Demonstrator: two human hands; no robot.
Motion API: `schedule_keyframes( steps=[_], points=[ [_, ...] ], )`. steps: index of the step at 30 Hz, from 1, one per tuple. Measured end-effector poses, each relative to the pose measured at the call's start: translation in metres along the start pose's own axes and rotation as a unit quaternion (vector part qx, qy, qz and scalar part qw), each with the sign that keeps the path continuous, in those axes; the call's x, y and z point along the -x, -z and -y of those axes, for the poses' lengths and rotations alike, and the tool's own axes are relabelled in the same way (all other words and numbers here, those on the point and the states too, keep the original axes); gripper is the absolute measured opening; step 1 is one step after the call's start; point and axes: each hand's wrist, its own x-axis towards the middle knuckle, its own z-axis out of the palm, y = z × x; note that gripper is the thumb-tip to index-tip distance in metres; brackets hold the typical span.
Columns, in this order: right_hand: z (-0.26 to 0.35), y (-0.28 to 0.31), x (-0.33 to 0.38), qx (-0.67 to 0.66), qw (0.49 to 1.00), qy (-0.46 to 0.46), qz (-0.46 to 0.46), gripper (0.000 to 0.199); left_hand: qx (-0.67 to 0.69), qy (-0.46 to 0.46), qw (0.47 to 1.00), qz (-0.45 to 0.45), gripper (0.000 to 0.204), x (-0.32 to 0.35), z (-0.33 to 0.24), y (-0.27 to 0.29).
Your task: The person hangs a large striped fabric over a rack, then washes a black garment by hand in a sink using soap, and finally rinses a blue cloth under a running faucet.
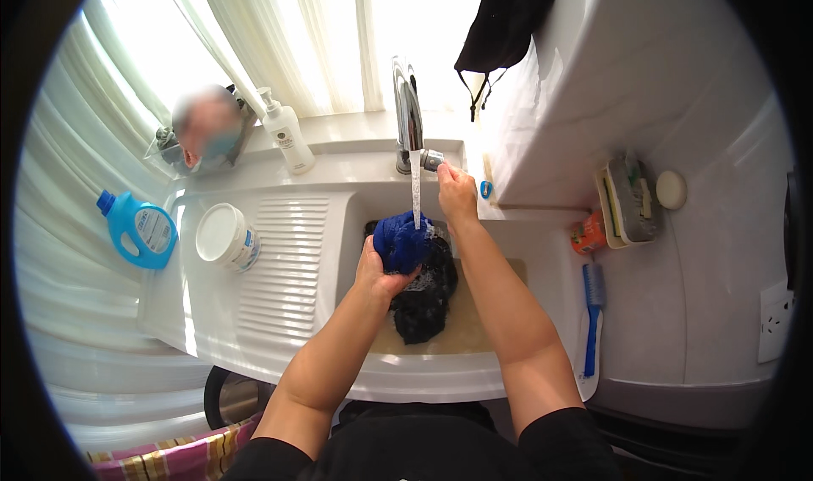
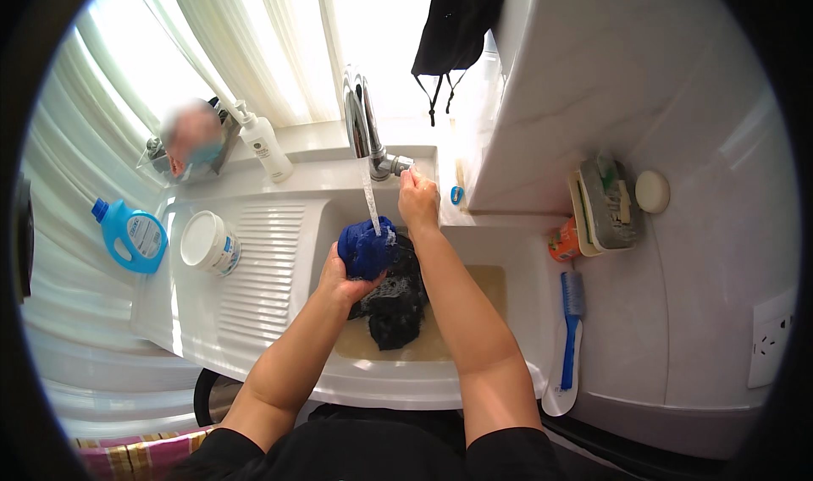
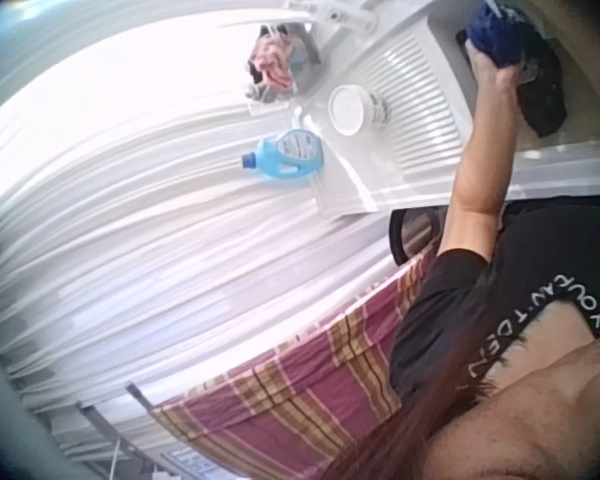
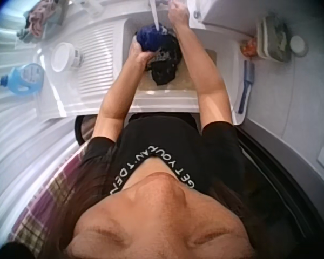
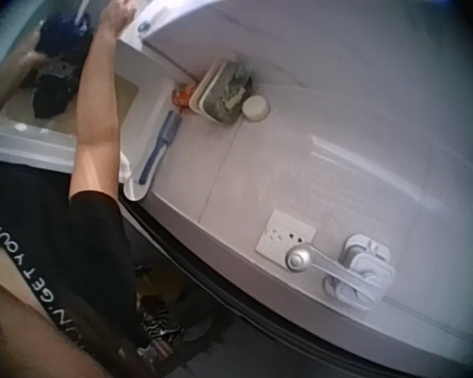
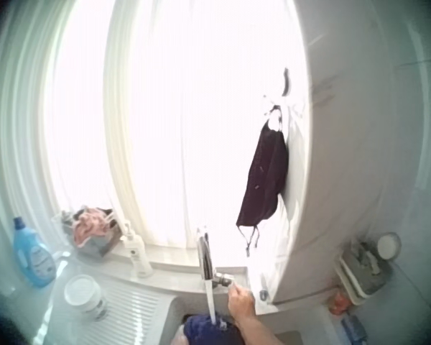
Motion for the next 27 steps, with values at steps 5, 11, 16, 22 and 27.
schedule_keyframes(
  steps=[5, 11, 16, 22, 27],
  points=[
    [-0.005, -0.015, -0.002, -0.062, 0.997, -0.016, 0.036, 0.05, -0.009, 0.001, 1.0, 0.027, 0.03, 0.0, -0.005, 0.008],
    [0.004, 0.035, 0.076, 0.05, 0.957, 0.138, 0.248, 0.083, 0.001, 0.046, 0.997, 0.069, 0.03, 0.014, 0.003, -0.002],
    [-0.025, 0.022, 0.117, -0.078, 0.989, 0.105, 0.069, 0.039, -0.164, -0.042, 0.985, 0.017, 0.029, 0.016, 0.023, 0.004],
    [0.001, 0.003, 0.128, -0.36, 0.919, -0.135, -0.085, 0.022, -0.272, -0.325, 0.901, 0.089, 0.021, 0.022, 0.04, 0.006],
    [-0.009, 0.016, 0.123, -0.324, 0.919, -0.218, 0.051, 0.012, -0.54, -0.637, 0.528, 0.155, 0.019, 0.029, 0.031, 0.009]
  ],
)
